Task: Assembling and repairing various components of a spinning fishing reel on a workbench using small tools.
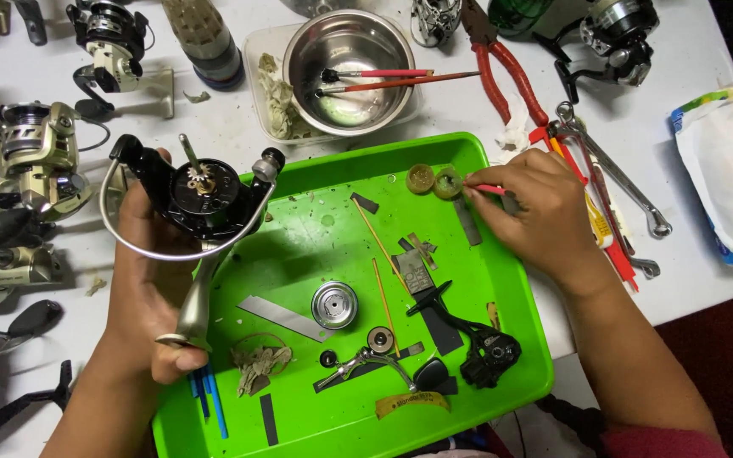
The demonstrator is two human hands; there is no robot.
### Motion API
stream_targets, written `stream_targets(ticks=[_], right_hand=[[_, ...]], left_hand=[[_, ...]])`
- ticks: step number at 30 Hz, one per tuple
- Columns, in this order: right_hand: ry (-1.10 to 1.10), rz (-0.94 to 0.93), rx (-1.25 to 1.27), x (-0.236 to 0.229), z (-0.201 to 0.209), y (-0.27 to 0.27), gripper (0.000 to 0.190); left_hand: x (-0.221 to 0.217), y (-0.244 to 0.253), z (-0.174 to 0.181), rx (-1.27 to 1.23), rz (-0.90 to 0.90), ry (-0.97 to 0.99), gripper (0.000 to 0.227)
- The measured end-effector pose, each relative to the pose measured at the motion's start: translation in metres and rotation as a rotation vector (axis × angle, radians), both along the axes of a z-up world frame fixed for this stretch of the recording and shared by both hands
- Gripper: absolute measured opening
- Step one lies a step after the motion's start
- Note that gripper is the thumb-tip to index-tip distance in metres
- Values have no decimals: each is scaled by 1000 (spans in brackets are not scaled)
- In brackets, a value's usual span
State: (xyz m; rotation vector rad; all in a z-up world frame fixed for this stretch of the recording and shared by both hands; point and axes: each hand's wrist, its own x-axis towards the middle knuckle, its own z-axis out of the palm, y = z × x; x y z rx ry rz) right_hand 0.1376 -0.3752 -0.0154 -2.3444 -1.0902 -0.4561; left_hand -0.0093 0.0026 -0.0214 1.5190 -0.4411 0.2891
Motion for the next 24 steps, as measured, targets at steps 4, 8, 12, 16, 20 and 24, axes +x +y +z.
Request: stream_targets(ticks=[4, 8, 12, 16, 20, 24], right_hand=[[55, -15, -9, 1, 0, -2, 15], [70, -25, 51, -1, 6, 2, 12], [79, -3, 48, 1, 1, 1, 14], [65, -10, 57, -1, 3, 2, 12], [201, -85, 115, -6, 9, 0, 11], [353, -110, 417, -11, 21, 0, 11]], left_hand=[[2, 0, 3, 22, 15, -21, 122], [3, -3, 7, 56, 67, 13, 126], [1, -2, 6, 48, 57, 17, 126], [3, -5, 10, -10, 48, 58, 126], [3, -3, 1, 11, 32, 1, 124], [4, 0, -7, 86, 53, -79, 125]])
